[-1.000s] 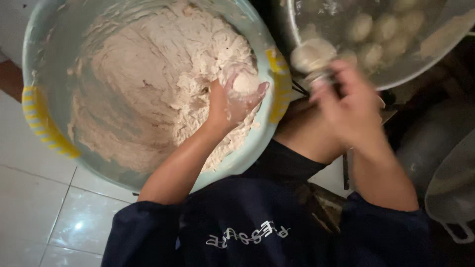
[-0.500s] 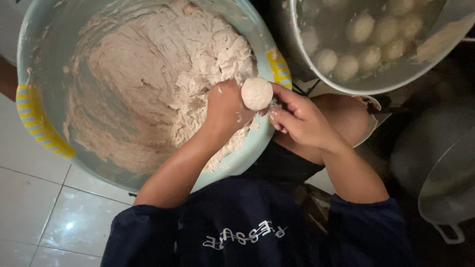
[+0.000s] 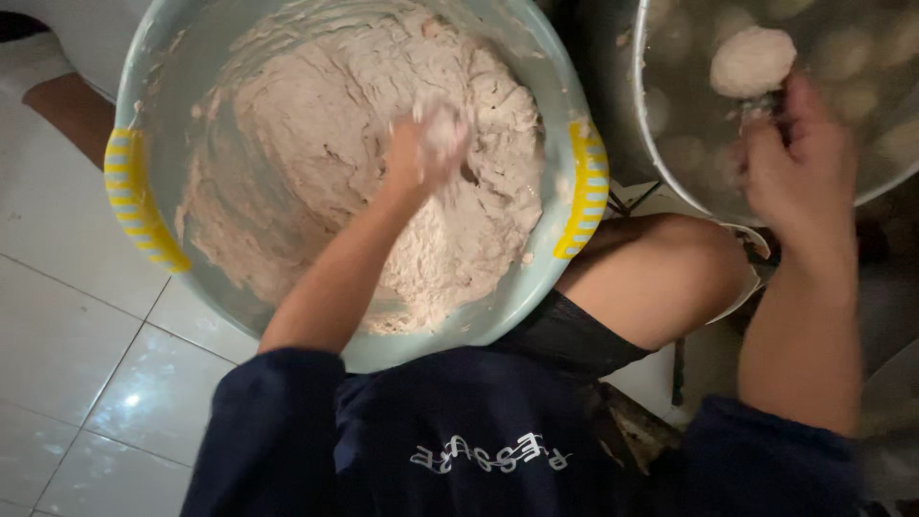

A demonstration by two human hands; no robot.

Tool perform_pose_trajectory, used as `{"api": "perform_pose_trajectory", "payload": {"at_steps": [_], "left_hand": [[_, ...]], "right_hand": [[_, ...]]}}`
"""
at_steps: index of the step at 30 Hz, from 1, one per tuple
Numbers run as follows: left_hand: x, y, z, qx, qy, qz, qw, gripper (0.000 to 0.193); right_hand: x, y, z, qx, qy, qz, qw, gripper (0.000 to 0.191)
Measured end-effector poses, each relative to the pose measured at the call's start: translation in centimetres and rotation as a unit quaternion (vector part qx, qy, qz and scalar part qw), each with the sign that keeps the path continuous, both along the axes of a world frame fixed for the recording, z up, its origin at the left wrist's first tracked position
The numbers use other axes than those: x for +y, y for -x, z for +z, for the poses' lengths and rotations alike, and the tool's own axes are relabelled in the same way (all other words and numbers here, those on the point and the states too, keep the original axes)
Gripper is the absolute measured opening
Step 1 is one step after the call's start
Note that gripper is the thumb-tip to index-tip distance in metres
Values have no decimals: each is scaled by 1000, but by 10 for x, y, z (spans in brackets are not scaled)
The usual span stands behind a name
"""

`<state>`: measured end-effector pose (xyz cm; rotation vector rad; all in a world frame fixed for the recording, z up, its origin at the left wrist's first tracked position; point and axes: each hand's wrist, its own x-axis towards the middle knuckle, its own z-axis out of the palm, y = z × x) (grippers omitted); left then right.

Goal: The person sits on the floor with a large basin of meat paste and uses a scoop to portion the paste, shaping it into balls by hand and dropping each ball into a pot of water beside the basin. Midway, they add diced fat pieces from a blue tray into the paste and mix them in before resuming portioning balls.

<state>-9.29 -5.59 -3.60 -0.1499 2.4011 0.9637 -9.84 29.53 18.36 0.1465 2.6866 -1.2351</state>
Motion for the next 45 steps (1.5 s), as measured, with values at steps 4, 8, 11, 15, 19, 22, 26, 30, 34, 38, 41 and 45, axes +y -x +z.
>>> {"api": "perform_pose_trajectory", "payload": {"at_steps": [4,8,11,15,19,22,26,30,34,38,41,45], "left_hand": [[-10,71,-14,362,115,-101,919,39],[-12,76,-19,206,48,-105,972,58],[-5,49,-14,71,8,-32,997,77],[19,4,-6,373,-149,-207,892,49],[39,-23,15,13,-295,66,953,43],[38,-30,45,70,-333,113,933,41],[37,-47,91,175,-150,72,970,69],[31,-55,120,225,-46,37,973,78],[22,-50,140,258,-130,50,956,43],[18,-49,149,185,-110,12,976,33],[21,-52,136,161,-69,2,984,45],[26,-59,93,212,-28,0,977,57]], "right_hand": [[12,7,-4,165,-312,149,924,44],[23,-4,-2,122,-334,107,928,38],[19,-13,-5,135,-23,44,990,40],[-5,-31,-6,176,-244,107,948,26],[-36,-37,-8,51,64,44,996,27],[-64,-44,-14,-33,127,50,990,26],[-103,-60,-14,-76,199,111,971,45],[-132,-75,6,-63,144,129,979,57],[-147,-72,24,-105,135,125,977,59],[-146,-62,15,-226,206,102,947,61],[-139,-59,-8,-235,250,118,932,56],[-125,-62,-50,-261,360,72,893,43]]}}
